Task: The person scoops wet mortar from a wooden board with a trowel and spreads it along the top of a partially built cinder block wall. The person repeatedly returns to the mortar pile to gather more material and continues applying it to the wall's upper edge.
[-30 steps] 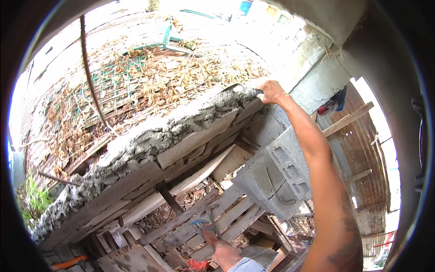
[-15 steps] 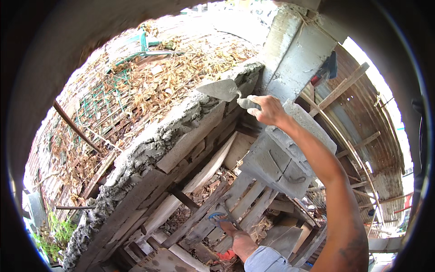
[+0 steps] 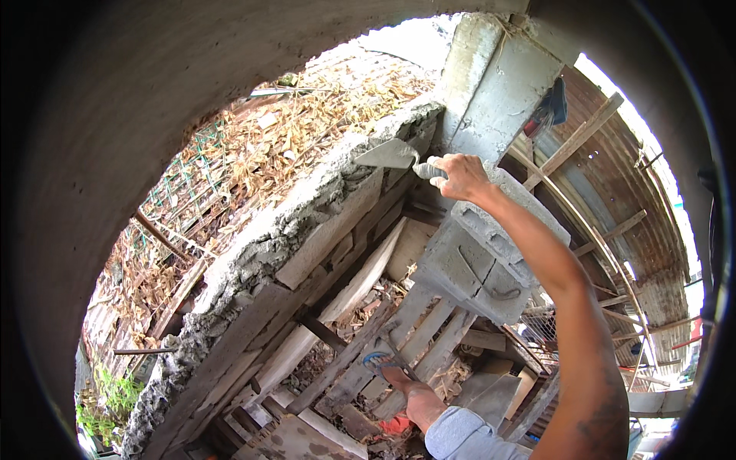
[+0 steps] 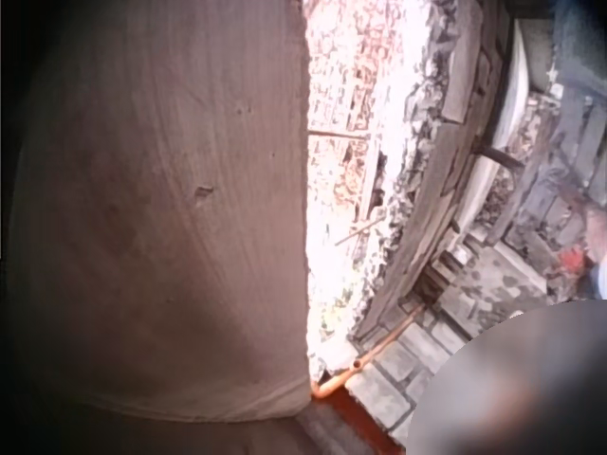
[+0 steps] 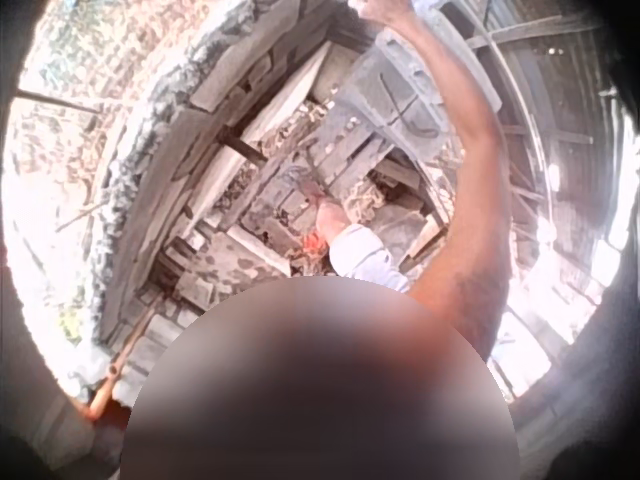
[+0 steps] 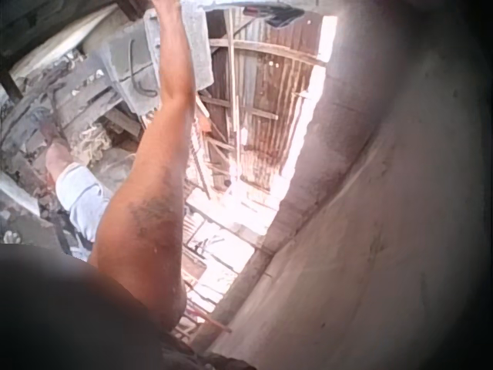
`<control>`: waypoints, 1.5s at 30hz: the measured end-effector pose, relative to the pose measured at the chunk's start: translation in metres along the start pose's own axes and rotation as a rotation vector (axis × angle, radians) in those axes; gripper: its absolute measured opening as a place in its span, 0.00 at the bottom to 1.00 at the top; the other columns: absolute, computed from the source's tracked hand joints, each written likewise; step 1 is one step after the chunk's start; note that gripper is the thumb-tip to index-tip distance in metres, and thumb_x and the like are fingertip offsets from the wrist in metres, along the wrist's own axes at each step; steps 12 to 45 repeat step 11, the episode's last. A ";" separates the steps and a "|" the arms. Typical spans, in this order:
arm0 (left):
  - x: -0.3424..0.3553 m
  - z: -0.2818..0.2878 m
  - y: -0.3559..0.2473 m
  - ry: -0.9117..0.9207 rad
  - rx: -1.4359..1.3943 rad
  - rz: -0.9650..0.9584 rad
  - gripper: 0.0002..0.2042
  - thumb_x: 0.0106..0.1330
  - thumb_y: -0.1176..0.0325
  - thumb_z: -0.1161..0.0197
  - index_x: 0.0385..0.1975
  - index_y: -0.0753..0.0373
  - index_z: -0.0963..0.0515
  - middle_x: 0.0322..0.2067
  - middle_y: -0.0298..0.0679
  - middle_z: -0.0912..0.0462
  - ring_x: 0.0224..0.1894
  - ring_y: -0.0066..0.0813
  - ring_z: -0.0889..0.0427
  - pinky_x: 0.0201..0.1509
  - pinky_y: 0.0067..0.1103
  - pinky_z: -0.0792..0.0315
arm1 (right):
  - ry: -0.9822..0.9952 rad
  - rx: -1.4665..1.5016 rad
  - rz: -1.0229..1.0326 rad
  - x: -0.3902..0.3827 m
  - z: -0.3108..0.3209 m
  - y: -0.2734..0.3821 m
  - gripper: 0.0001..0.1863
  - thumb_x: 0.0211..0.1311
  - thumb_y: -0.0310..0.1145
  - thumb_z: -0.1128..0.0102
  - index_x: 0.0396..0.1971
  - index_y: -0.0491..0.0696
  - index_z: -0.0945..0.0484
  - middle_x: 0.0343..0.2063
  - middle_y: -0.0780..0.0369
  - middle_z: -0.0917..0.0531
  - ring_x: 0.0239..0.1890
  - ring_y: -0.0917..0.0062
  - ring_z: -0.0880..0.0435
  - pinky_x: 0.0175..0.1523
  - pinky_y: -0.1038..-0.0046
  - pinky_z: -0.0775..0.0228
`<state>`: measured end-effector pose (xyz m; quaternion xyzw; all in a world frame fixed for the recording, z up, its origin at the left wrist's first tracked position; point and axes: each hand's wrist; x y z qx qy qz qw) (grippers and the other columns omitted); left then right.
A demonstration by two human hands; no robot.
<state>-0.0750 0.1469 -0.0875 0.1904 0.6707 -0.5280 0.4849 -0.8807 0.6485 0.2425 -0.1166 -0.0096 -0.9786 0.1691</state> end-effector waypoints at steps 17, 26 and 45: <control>0.008 0.016 0.038 0.531 -0.106 -0.114 0.20 0.72 0.62 0.44 0.62 0.55 0.33 0.51 0.41 0.26 0.49 0.25 0.25 0.48 0.23 0.25 | 0.015 -0.193 -0.022 0.007 -0.004 -0.032 0.24 0.45 0.33 0.34 0.48 0.50 0.20 0.34 0.55 0.17 0.34 0.58 0.15 0.38 0.59 0.23; 0.008 0.016 0.038 0.531 -0.106 -0.114 0.20 0.72 0.62 0.44 0.62 0.55 0.33 0.51 0.41 0.26 0.49 0.25 0.25 0.48 0.23 0.25 | 0.015 -0.193 -0.022 0.007 -0.004 -0.032 0.24 0.45 0.33 0.34 0.48 0.50 0.20 0.34 0.55 0.17 0.34 0.58 0.15 0.38 0.59 0.23; 0.008 0.016 0.038 0.531 -0.106 -0.114 0.20 0.72 0.62 0.44 0.62 0.55 0.33 0.51 0.41 0.26 0.49 0.25 0.25 0.48 0.23 0.25 | 0.015 -0.193 -0.022 0.007 -0.004 -0.032 0.24 0.45 0.33 0.34 0.48 0.50 0.20 0.34 0.55 0.17 0.34 0.58 0.15 0.38 0.59 0.23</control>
Point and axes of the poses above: each hand's wrist, its own x-axis towards the middle knuckle, its own z-axis out of the back of the hand, y = z × x
